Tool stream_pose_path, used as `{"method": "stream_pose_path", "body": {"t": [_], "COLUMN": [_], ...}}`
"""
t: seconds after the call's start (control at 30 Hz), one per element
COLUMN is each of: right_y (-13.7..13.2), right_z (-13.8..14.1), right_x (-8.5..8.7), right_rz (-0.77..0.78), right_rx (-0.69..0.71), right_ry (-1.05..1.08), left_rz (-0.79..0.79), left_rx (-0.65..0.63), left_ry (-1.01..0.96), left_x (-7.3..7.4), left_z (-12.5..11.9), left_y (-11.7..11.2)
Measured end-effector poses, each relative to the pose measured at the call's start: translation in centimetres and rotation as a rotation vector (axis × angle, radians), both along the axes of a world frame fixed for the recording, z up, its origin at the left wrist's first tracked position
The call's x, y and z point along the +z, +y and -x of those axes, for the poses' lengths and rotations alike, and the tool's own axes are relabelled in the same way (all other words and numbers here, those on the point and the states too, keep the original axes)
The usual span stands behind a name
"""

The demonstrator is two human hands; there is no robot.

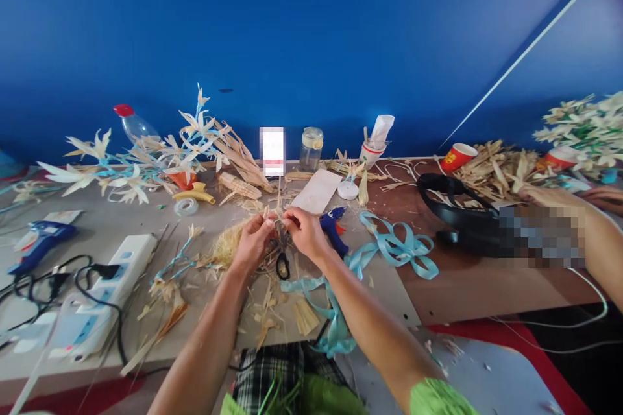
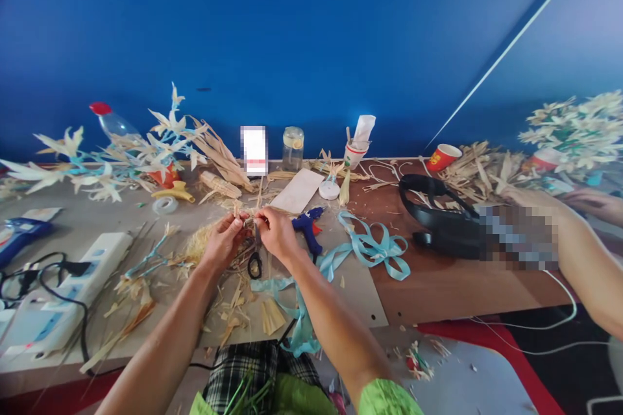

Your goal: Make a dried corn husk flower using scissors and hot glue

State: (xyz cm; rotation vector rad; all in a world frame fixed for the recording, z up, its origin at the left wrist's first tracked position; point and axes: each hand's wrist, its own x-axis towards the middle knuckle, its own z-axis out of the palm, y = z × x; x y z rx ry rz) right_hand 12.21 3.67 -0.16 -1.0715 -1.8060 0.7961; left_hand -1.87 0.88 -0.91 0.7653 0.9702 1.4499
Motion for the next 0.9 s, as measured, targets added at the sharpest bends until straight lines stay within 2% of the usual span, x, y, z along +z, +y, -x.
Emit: {"method": "stream_pose_path", "body": {"t": [0.17,0.23,0.33,0.4,0.47,0.57,0.67,0.77,0.9], "right_y": [-0.4,-0.4,-0.2,-0.1,0.0,0.4,0.9,1.3,1.3], "right_z": [-0.1,-0.2,-0.3,-0.4,-0.4,-0.6,-1.2,-1.8,-1.9], "right_x": [0.5,0.5,0.4,0.4,0.5,0.7,1.0,1.3,1.4], "right_rz": [-0.136,-0.135,-0.076,0.018,0.183,0.452,0.611,0.742,0.785], "right_rx": [0.019,0.025,0.047,0.050,0.057,0.088,0.138,0.192,0.257], "right_ry": [-0.047,-0.026,0.043,0.136,0.287,0.634,1.014,1.276,1.414], "left_rz": [-0.007,-0.002,0.001,0.011,0.012,0.010,0.012,0.035,0.013], "left_rx": [-0.037,-0.022,0.056,0.101,0.122,0.122,0.108,0.104,0.035], "left_ry": [0.276,0.292,0.190,0.101,0.037,-0.002,-0.009,0.065,0.274], "left_x": [-0.4,-0.4,-0.2,0.1,0.5,0.8,0.7,0.1,-0.2], "left_z": [0.3,0.5,0.6,0.5,0.4,0.3,0.4,0.5,0.4], "left_y": [0.2,0.2,0.2,0.2,0.2,0.2,0.1,0.1,0.0]}}
